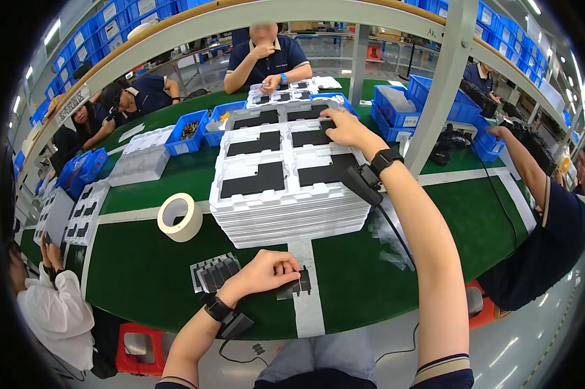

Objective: Assembling small black electronic components and stacking or placing them into a foam storage tray.

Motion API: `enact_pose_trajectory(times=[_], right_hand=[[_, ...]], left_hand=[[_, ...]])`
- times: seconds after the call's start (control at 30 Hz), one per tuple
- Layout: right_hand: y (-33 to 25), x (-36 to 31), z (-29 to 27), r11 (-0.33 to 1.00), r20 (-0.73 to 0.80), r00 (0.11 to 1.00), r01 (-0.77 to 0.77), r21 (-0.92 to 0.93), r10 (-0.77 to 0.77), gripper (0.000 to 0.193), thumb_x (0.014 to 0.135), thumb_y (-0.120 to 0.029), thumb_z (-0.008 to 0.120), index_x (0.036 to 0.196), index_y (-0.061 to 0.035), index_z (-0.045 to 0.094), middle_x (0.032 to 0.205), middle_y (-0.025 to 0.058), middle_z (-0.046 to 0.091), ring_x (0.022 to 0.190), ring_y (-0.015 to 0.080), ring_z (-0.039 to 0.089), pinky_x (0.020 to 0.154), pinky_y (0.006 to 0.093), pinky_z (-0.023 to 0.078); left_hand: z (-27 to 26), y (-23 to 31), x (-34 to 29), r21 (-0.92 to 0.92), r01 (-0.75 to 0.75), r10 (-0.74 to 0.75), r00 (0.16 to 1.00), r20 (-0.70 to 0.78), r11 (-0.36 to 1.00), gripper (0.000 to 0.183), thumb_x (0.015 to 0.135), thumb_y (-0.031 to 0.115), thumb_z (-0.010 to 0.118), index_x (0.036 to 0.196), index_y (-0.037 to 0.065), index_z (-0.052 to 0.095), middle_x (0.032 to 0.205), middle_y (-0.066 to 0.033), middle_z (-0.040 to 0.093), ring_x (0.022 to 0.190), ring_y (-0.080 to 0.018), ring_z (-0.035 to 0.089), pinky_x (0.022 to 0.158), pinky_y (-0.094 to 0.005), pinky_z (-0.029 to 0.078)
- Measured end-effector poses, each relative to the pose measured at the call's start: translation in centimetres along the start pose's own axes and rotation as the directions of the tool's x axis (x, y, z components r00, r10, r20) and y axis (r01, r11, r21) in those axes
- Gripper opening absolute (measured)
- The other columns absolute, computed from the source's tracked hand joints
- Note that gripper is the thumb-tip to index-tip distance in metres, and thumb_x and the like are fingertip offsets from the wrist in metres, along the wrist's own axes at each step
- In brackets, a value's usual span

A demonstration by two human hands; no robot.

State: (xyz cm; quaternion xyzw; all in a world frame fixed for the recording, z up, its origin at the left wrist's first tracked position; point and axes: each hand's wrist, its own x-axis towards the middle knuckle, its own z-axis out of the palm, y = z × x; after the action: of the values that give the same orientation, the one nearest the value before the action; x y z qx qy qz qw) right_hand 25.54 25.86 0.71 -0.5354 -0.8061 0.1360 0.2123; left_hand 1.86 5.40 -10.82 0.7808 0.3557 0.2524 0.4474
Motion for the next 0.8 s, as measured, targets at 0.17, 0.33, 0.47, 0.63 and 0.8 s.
enact_pose_trajectory(times=[0.17, 0.33, 0.47, 0.63, 0.8], right_hand=[[-0.6, -1.9, -1.7, 0.98, -0.265, 0.958, 0.144, 0.134, -0.105, 0.038, 0.065, -0.009, 0.066, 0.101, -0.0034, 0.058, 0.089, 0.0107, 0.059, 0.081, 0.0192, 0.057, 0.075, 0.0286, 0.045], [-5.4, -9.1, -2.3, 0.942, -0.549, 0.796, 0.334, 0.044, -0.256, 0.017, 0.067, -0.005, 0.066, 0.083, 0.0005, 0.063, 0.078, 0.0118, 0.063, 0.069, 0.0198, 0.061, 0.064, 0.0279, 0.047], [-8.3, -16.2, 0.5, 0.839, -0.409, 0.881, 0.4, 0.369, -0.24, 0.017, 0.07, -0.006, 0.065, 0.085, -0.0003, 0.062, 0.078, 0.0127, 0.061, 0.068, 0.025, 0.059, 0.061, 0.0305, 0.046], [-7.1, -17.7, 8.4, 0.817, -0.158, 0.915, 0.403, 0.412, -0.372, 0.016, 0.072, -0.008, 0.062, 0.086, -0.0016, 0.06, 0.08, 0.0119, 0.06, 0.073, 0.029, 0.058, 0.064, 0.0348, 0.046], [-5.9, -17.5, 11.2, 0.817, -0.15, 0.921, 0.389, 0.424, -0.361, 0.016, 0.072, -0.009, 0.061, 0.086, -0.0018, 0.06, 0.08, 0.0119, 0.06, 0.076, 0.0313, 0.058, 0.066, 0.0371, 0.046]], left_hand=[[-0.1, 1.0, 0.1, -0.004, -0.106, 0.103, 0.974, -0.202, 0.994, 0.009, 0.073, 0.007, 0.066, 0.079, 0.002, 0.061, 0.059, -0.0006, 0.054, 0.045, -0.0038, 0.042, 0.044, -0.0182, 0.034], [-0.9, 2.5, -0.8, 0.373, -0.311, 0.485, 0.618, -0.619, 0.874, 0.008, 0.07, 0.001, 0.064, 0.076, 0.003, 0.06, 0.063, -0.0034, 0.055, 0.046, -0.0089, 0.047, 0.044, -0.0196, 0.037], [-1.5, 1.1, -1.7, 0.454, -0.349, 0.566, 0.377, -0.733, 0.82, 0.007, 0.073, -0.004, 0.052, 0.078, 0.0, 0.054, 0.067, -0.0091, 0.055, 0.056, -0.0206, 0.052, 0.055, -0.0271, 0.042], [-1.3, 1.5, -1.0, 0.481, -0.407, 0.63, 0.503, -0.592, 0.777, 0.009, 0.069, -0.005, 0.054, 0.076, 0.0, 0.054, 0.07, -0.0103, 0.055, 0.061, -0.0233, 0.052, 0.057, -0.0292, 0.042], [-0.9, 2.2, -0.1, 0.442, -0.339, 0.53, 0.724, -0.442, 0.831, 0.014, 0.063, 0.0, 0.063, 0.076, 0.0, 0.057, 0.074, -0.0113, 0.059, 0.068, -0.0244, 0.058, 0.063, -0.0291, 0.045]])
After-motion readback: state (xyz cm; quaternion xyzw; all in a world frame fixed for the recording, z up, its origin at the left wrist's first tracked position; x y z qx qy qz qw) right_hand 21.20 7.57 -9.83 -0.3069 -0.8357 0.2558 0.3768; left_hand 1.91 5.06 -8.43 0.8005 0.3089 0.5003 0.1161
